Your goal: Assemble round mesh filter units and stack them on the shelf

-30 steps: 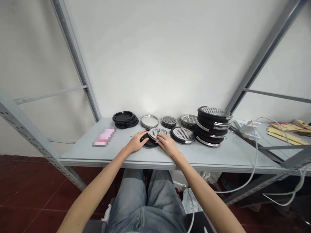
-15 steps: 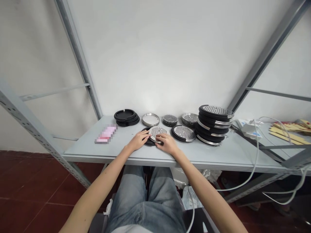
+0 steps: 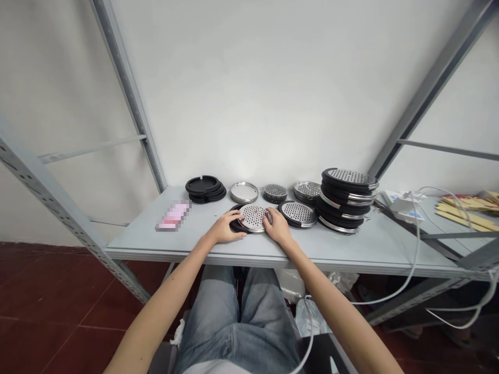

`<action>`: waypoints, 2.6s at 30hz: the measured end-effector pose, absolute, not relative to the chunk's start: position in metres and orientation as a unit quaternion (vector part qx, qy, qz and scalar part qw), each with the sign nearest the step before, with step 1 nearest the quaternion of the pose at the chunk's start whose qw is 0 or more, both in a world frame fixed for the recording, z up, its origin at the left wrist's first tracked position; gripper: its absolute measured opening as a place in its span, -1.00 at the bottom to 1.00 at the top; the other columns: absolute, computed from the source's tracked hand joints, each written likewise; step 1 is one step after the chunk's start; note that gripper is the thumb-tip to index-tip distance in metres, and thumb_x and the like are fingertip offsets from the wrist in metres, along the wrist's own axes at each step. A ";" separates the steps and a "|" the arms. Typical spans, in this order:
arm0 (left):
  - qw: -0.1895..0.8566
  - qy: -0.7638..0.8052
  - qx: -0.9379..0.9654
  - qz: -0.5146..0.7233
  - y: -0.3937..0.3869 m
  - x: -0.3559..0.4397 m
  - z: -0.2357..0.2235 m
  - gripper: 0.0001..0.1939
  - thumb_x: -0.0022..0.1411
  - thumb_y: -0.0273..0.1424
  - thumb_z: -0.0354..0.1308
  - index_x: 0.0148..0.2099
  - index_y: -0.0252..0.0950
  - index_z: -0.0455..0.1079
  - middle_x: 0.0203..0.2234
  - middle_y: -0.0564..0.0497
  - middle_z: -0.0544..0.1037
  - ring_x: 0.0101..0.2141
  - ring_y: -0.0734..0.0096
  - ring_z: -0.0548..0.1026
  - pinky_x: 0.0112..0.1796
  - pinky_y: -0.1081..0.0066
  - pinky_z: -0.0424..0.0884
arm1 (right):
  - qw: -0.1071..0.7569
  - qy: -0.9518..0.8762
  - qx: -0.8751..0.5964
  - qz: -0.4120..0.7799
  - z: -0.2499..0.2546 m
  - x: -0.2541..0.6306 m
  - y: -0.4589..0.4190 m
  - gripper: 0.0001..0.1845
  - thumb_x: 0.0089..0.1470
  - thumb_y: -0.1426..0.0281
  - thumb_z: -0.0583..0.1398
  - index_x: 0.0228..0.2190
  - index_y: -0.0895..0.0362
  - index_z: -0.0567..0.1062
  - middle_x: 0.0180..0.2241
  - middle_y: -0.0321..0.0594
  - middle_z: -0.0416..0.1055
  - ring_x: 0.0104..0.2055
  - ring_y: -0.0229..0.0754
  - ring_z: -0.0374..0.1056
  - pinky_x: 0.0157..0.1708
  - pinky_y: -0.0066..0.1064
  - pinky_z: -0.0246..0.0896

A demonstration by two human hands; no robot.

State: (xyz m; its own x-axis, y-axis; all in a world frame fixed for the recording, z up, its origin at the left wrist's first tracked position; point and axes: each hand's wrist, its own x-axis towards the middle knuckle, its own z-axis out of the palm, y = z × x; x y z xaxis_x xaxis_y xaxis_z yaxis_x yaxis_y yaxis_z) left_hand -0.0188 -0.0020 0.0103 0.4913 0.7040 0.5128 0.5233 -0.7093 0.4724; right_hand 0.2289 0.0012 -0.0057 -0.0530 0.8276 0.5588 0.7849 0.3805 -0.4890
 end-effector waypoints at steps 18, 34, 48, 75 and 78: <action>0.096 0.408 0.829 0.370 0.003 -0.019 0.003 -0.44 -0.07 -0.07 0.41 -0.06 -0.25 0.53 0.12 -0.18 0.38 0.14 0.00 0.35 0.17 0.09 0.28 | 0.387 -0.759 -0.513 0.107 0.001 0.232 -0.005 -0.57 0.05 0.31 0.18 -0.05 0.20 0.54 0.13 0.07 0.36 0.18 0.08 0.30 0.18 -0.11 0.14; 0.117 0.401 0.848 0.326 0.000 -0.022 0.007 -0.30 0.00 -0.13 0.38 0.16 -0.26 0.38 0.24 -0.20 0.26 0.21 -0.02 0.28 0.20 0.07 0.24 | 0.340 -0.781 -0.501 0.156 -0.001 0.236 -0.002 -0.47 0.07 0.32 0.15 0.09 0.17 0.42 0.27 0.02 0.16 0.30 0.05 0.10 0.26 -0.10 0.01; 0.132 0.386 0.857 0.314 -0.003 -0.020 0.010 -0.28 0.03 -0.17 0.36 0.22 -0.26 0.32 0.26 -0.20 0.25 0.28 -0.03 0.15 0.22 0.01 0.19 | 0.380 -0.786 -0.462 0.158 -0.012 0.239 0.007 -0.32 0.02 0.28 0.18 0.18 0.17 0.27 0.22 0.03 0.24 0.24 0.07 0.20 0.23 -0.04 0.06; 0.146 0.452 0.823 0.312 0.006 -0.027 0.002 -0.08 -0.02 0.04 0.31 0.32 -0.20 0.18 0.28 -0.20 0.22 0.28 -0.06 0.13 0.23 0.01 0.13 | 0.369 -0.785 -0.484 0.114 -0.013 0.241 0.001 -0.26 -0.08 0.12 0.32 0.11 0.17 0.40 0.16 0.06 0.33 0.22 0.15 0.24 0.21 0.02 0.10; 0.147 0.452 0.822 0.313 0.005 -0.027 0.004 -0.08 -0.02 0.04 0.32 0.31 -0.21 0.20 0.27 -0.19 0.23 0.27 -0.05 0.17 0.23 0.03 0.14 | 0.368 -0.783 -0.490 0.110 -0.010 0.240 -0.002 -0.25 -0.09 0.11 0.33 0.10 0.17 0.41 0.14 0.06 0.35 0.20 0.14 0.26 0.20 0.00 0.13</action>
